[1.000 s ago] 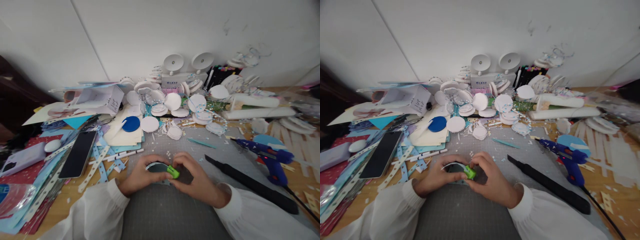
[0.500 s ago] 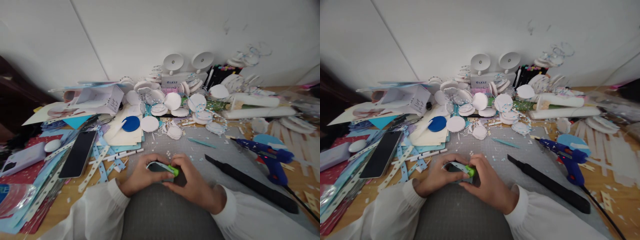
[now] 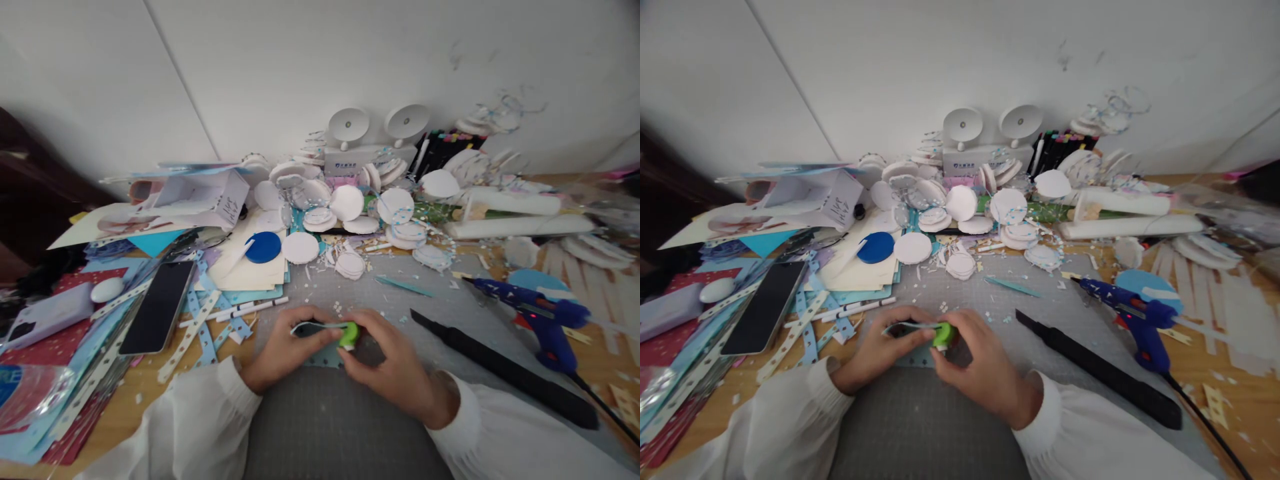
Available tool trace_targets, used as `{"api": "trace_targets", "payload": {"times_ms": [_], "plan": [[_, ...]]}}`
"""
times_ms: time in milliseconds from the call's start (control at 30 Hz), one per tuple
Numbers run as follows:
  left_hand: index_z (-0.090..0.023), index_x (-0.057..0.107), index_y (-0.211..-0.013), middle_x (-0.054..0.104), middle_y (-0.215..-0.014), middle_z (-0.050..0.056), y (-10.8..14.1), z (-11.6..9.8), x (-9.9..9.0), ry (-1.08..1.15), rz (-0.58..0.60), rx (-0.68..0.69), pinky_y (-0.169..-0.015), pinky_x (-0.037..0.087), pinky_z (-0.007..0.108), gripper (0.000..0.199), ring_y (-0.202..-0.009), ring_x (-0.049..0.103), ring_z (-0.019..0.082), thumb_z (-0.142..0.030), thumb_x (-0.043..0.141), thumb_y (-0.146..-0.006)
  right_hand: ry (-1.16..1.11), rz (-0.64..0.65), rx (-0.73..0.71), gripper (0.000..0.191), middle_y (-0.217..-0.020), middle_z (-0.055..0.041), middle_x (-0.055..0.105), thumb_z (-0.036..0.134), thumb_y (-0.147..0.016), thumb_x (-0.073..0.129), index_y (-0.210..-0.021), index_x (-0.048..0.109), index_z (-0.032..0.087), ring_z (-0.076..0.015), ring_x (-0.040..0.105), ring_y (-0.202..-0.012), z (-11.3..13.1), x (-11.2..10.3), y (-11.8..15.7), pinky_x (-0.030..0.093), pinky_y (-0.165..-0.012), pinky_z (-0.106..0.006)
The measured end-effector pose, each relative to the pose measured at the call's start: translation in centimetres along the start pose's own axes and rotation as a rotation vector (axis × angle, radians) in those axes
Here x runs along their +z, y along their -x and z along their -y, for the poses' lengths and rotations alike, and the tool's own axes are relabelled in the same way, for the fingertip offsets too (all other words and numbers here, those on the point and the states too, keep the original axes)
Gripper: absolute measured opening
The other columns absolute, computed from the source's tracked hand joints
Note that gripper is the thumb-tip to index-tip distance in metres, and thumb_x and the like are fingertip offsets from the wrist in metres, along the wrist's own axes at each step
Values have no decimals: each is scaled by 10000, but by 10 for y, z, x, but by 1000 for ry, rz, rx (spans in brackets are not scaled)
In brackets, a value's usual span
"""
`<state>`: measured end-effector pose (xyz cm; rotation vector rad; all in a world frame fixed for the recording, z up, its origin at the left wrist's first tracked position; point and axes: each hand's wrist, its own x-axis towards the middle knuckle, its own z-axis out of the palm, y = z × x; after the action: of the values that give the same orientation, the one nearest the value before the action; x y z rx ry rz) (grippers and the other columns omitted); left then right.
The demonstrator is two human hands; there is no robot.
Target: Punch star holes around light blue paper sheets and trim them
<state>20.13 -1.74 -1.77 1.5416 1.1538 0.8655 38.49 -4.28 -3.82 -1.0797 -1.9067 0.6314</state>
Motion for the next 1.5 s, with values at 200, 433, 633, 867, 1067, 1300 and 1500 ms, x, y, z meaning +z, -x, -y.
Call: {"api": "trace_targets", "payload": {"times_ms": [200, 433, 633, 867, 1067, 1300, 1500], "plan": [[-143, 558, -669, 550, -574, -30, 0, 8, -2, 55, -27, -125, -424, 385, 189, 315, -462, 469, 87, -426, 608, -799, -331, 93, 420, 246, -749, 7, 555, 337, -772, 653, -937, 519, 213, -135, 551, -624, -8, -3, -2, 484, -551, -251], [-158, 510, -583, 510, -552, -26, 1, 2, 1, -68, -73, -12, -443, 364, 182, 341, -538, 474, 104, -395, 576, -819, -663, 191, 546, 334, -717, 42, 479, 379, -717, 708, -867, 455, 222, -105, 480, -634, -5, 3, -4, 442, -560, -223], [-155, 551, -635, 529, -586, -20, 2, 7, 0, -65, -89, 19, -458, 383, 195, 370, -515, 447, 96, -448, 519, -859, -824, 234, 606, 381, -708, 62, 466, 378, -687, 733, -843, 422, 222, -71, 450, -560, -1, 2, -6, 405, -492, -195], [-152, 610, -949, 656, -843, 33, 6, 12, 0, -129, -25, -6, -639, 485, 251, 301, -738, 586, 168, -417, 599, -805, -857, 205, 619, 449, -704, 58, 493, 433, -646, 760, -800, 393, 227, -84, 479, -577, -1, 1, -7, 434, -527, -213], [-149, 607, -927, 651, -836, 26, 8, 14, -1, -119, 24, -1, -666, 490, 252, 261, -756, 599, 165, -382, 598, -811, -821, 255, 588, 435, -715, 59, 450, 447, -680, 734, -814, 379, 234, -94, 467, -600, 0, 0, -6, 426, -533, -217], [-133, 626, -873, 651, -842, 50, 5, 5, -6, -51, 77, 67, -678, 486, 248, 196, -774, 600, 166, -321, 608, -821, -333, 273, 406, 258, -680, 44, 438, 382, -790, 629, -840, 447, 206, -100, 410, -570, -2, -4, 0, 353, -477, -209], [-137, 629, -881, 659, -808, 34, 7, 5, -5, 8, 155, -22, -582, 481, 218, 240, -693, 598, 145, -365, 620, -805, -217, 410, 298, 206, -610, 39, 464, 368, -809, 582, -771, 558, 167, -94, 378, -540, 0, -11, -2, 318, -476, -211]]}}
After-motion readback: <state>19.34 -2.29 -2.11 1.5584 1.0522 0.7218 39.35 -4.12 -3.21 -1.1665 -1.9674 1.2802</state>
